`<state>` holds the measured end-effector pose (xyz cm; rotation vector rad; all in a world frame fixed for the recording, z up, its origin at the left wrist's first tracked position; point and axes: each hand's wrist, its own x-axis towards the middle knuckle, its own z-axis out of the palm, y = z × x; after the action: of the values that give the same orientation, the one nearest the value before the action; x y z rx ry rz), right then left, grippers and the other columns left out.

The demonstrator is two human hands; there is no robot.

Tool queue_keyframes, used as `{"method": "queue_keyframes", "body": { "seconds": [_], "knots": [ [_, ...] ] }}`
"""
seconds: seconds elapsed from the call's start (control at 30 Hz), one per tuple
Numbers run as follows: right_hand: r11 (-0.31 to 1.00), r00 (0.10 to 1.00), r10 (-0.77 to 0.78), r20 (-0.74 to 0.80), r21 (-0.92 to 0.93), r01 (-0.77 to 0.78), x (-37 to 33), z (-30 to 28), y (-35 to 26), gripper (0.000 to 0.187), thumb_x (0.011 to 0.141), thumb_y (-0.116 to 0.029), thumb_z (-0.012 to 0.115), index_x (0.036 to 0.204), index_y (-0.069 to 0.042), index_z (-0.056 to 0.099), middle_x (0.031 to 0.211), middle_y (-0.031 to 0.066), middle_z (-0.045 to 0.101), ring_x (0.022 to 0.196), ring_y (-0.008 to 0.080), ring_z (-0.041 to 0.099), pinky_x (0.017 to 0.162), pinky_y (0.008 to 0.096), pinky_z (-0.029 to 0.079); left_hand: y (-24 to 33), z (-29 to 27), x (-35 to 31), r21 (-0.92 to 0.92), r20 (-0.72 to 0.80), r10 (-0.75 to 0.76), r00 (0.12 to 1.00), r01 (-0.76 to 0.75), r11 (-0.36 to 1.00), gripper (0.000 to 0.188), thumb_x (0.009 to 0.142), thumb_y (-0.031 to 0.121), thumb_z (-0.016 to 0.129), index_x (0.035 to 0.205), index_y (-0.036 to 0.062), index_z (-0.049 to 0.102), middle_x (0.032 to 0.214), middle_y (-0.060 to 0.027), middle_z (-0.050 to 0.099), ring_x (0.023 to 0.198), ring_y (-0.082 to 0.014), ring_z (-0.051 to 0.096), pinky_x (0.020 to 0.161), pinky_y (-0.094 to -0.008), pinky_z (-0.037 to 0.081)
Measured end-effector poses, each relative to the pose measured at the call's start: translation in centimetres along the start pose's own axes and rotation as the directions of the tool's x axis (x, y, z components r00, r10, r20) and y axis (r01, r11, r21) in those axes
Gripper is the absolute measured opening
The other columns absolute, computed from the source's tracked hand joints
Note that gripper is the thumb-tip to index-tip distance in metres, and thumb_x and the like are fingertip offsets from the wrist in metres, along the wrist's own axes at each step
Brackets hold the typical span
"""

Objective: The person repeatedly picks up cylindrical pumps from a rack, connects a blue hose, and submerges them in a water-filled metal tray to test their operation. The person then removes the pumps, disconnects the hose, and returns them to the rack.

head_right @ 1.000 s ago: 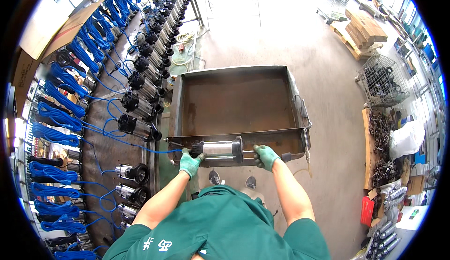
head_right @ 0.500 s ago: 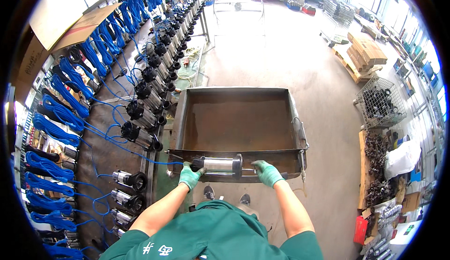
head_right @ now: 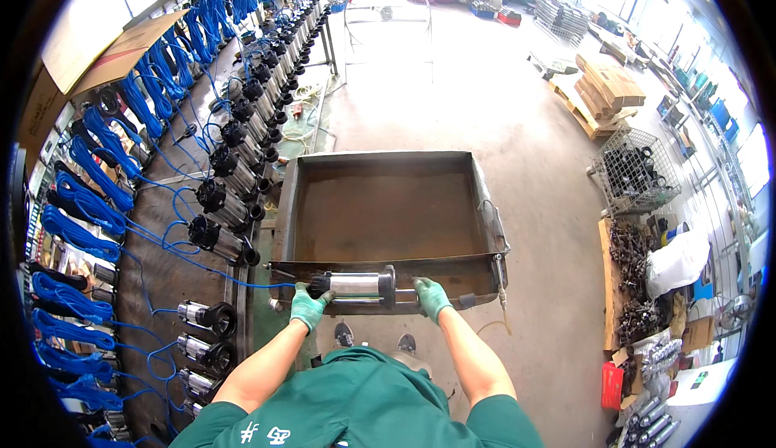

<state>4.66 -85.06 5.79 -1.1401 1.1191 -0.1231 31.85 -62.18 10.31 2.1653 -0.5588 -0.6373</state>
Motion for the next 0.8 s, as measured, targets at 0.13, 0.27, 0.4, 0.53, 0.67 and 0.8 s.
{"method": "queue_keyframes", "body": {
  "seconds": [0.13, 0.27, 0.4, 0.53, 0.67, 0.8],
  "knots": [
    [0.997, 0.995, 0.076, 0.058, -0.024, -0.074, -1.7, 0.0, -2.0, 0.035, 0.107, -0.036, 0.059, 0.126, -0.008, 0.067, 0.081, 0.0053, 0.068, 0.060, 0.0162, 0.063, 0.052, 0.0322, 0.052, -0.5, -0.1, 0.0, 0.030, -0.005, -0.004, 1.000, 0.005, 1.000, 0.063, 0.080, 0.027, 0.094, 0.116, -0.0012, 0.051, 0.097, -0.0132, 0.073, 0.084, -0.0236, 0.066, 0.082, -0.0385, 0.056],
    [0.618, 0.826, -0.497, 0.268, -0.559, 0.553, -1.9, -2.6, -0.1, 0.047, 0.102, -0.036, 0.068, 0.136, -0.004, 0.064, 0.097, 0.0098, 0.074, 0.099, 0.0252, 0.072, 0.093, 0.0384, 0.057, 0.0, 0.0, -0.2, 0.014, 0.000, -0.004, 1.000, 0.004, 1.000, 0.064, 0.079, 0.028, 0.094, 0.117, -0.0014, 0.051, 0.098, -0.0152, 0.072, 0.087, -0.0250, 0.068, 0.084, -0.0393, 0.056],
    [0.877, 0.954, -0.245, 0.175, -0.380, 0.295, -0.9, -2.6, -0.4, 0.041, 0.102, -0.040, 0.068, 0.124, -0.005, 0.072, 0.087, 0.0079, 0.072, 0.089, 0.0230, 0.070, 0.084, 0.0365, 0.057, 0.1, -0.1, -0.2, 0.060, -0.026, 0.005, 1.000, -0.004, 0.998, 0.067, 0.079, 0.028, 0.095, 0.119, -0.0022, 0.051, 0.098, -0.0162, 0.073, 0.087, -0.0270, 0.069, 0.084, -0.0402, 0.056],
    [0.959, 0.956, 0.283, 0.075, 0.015, -0.285, 0.2, -0.9, -2.6, 0.033, 0.106, -0.033, 0.065, 0.122, -0.004, 0.069, 0.079, 0.0015, 0.066, 0.070, 0.0136, 0.062, 0.059, 0.0313, 0.053, 0.3, -0.1, -0.3, 0.070, -0.036, 0.016, 0.999, -0.014, 0.997, 0.066, 0.079, 0.028, 0.095, 0.118, -0.0022, 0.052, 0.097, -0.0160, 0.073, 0.087, -0.0271, 0.069, 0.084, -0.0401, 0.056],
    [0.827, 0.950, -0.311, 0.013, -0.488, 0.278, -2.7, -0.3, -2.5, 0.045, 0.100, -0.034, 0.073, 0.138, -0.012, 0.063, 0.083, 0.0103, 0.067, 0.079, 0.0231, 0.069, 0.074, 0.0367, 0.057, 0.4, -0.4, -0.5, 0.032, -0.028, -0.001, 1.000, 0.002, 0.999, 0.065, 0.079, 0.028, 0.094, 0.118, -0.0024, 0.052, 0.097, -0.0160, 0.073, 0.087, -0.0270, 0.069, 0.083, -0.0398, 0.056],
    [0.374, 0.795, -0.552, 0.250, -0.778, 0.505, -4.7, -2.5, -3.4, 0.051, 0.095, -0.032, 0.077, 0.140, -0.013, 0.064, 0.106, 0.0178, 0.075, 0.097, 0.0320, 0.072, 0.089, 0.0397, 0.057, 0.0, 0.0, -0.3, 0.031, -0.025, -0.008, 1.000, 0.009, 0.999, 0.065, 0.079, 0.027, 0.094, 0.118, -0.0025, 0.052, 0.097, -0.0155, 0.073, 0.086, -0.0269, 0.069, 0.083, -0.0393, 0.056]
  ]
}}
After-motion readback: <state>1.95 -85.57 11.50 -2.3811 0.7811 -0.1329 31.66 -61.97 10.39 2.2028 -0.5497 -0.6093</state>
